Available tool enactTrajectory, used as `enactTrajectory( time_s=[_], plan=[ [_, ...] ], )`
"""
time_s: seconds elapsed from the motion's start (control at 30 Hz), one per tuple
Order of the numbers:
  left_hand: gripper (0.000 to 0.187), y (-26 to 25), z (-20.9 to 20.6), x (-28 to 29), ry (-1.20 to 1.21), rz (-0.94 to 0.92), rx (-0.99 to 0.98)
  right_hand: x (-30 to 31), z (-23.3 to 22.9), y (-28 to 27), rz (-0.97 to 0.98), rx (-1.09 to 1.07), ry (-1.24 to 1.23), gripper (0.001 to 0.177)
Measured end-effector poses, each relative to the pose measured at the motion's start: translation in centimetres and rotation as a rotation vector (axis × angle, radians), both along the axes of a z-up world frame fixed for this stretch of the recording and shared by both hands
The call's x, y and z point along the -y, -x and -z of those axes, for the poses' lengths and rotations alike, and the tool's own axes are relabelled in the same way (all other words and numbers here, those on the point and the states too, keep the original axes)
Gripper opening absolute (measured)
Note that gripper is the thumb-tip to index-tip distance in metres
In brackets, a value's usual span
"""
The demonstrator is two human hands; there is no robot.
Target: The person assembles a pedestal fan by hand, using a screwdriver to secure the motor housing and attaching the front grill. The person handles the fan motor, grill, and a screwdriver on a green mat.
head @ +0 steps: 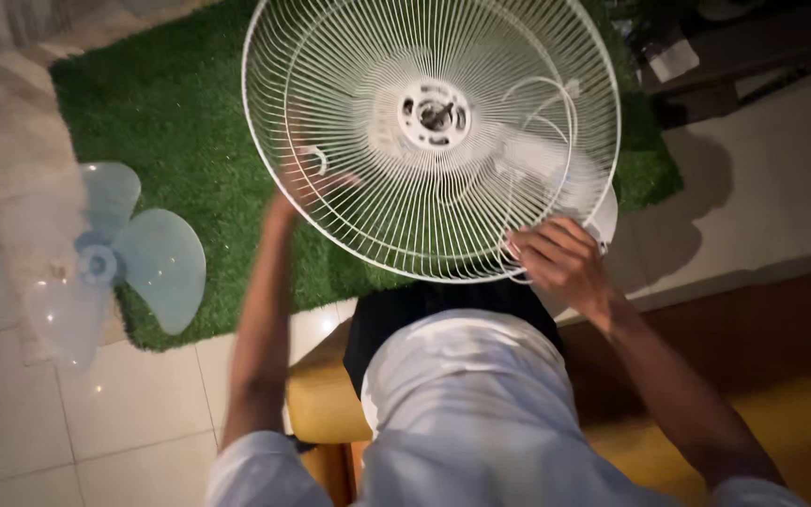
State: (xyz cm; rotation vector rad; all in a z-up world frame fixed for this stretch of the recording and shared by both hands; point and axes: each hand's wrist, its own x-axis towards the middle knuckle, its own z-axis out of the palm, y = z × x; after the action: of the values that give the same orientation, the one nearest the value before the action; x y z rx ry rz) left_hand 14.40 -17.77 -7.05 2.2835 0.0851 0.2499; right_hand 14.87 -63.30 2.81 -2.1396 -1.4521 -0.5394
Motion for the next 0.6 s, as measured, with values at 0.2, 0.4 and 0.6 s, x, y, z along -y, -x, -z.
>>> enactTrajectory(
  time_s=[0.2,0.4,0.6],
  plan=[
    [0.141,-4.6,6.3,10.4,0.202,0.067,-0.110,-1.1,0.3,2.2,0.025,0.013,0.037,0.003],
    [0.135,-5.2,6.6,10.1,0.210,0.025,-0.079,-2.3,1.4,2.6,0.059,-0.008,0.060,0.007],
    [0.129,-5.5,6.6,10.1,0.210,0.013,-0.061,-2.3,0.5,2.8,0.060,-0.094,0.058,0.004]
  ],
)
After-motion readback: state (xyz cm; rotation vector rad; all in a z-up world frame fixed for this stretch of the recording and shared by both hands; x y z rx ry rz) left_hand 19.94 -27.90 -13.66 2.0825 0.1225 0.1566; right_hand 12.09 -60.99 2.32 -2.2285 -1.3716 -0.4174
